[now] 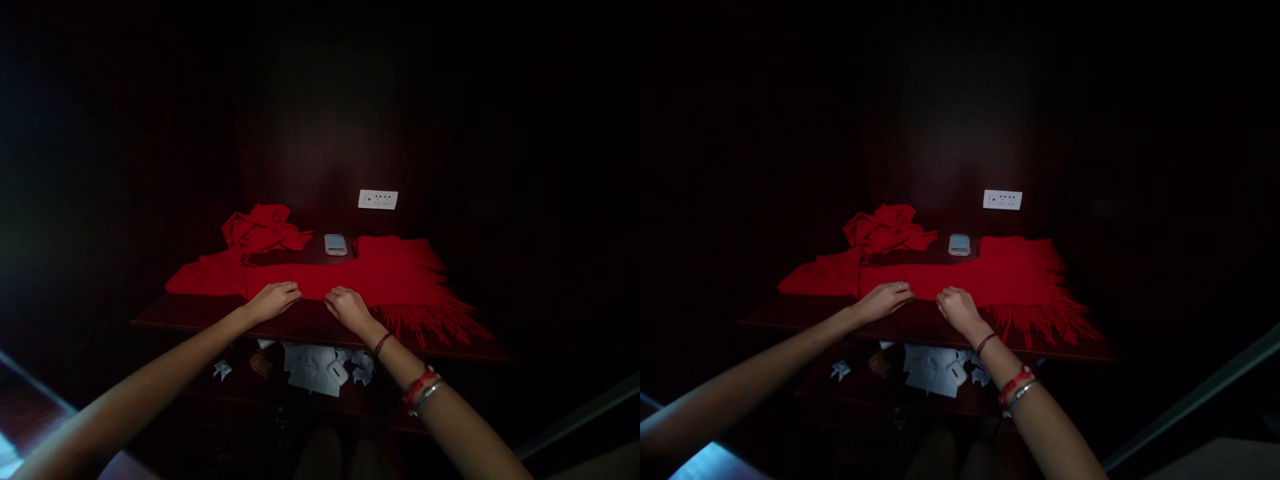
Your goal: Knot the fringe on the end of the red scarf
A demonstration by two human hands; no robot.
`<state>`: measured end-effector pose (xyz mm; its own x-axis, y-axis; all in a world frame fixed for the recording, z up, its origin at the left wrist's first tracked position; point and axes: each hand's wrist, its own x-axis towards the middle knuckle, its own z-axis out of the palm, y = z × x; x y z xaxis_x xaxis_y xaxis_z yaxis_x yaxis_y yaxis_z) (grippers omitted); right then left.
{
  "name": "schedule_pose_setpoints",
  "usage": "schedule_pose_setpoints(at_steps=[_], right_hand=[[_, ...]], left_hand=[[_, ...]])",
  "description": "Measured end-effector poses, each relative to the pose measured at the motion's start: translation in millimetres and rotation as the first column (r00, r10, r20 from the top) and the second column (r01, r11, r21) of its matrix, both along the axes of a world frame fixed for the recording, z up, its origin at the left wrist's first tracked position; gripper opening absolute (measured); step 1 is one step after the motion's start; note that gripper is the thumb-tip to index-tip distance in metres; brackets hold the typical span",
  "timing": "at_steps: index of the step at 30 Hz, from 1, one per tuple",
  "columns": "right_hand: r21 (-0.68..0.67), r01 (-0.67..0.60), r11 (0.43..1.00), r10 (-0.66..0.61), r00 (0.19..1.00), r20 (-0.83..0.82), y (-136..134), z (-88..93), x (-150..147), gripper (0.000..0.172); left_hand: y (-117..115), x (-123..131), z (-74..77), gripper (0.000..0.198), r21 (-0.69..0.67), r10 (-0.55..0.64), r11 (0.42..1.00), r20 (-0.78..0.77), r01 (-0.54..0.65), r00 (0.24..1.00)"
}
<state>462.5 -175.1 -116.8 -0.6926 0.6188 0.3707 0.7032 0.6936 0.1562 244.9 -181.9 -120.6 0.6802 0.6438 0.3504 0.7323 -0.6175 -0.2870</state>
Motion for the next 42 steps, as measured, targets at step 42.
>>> schedule_pose_setpoints(at_steps=[42], right_hand=[[0.042,-0.035,0.999,0.035,0.999,0.002,1.9,-6.0,-38.5,0.021]], left_hand=[[-8.3,-57.0,1.7,0.015,0.043,0.033,0.999,-0.066,-0.03,0.997]])
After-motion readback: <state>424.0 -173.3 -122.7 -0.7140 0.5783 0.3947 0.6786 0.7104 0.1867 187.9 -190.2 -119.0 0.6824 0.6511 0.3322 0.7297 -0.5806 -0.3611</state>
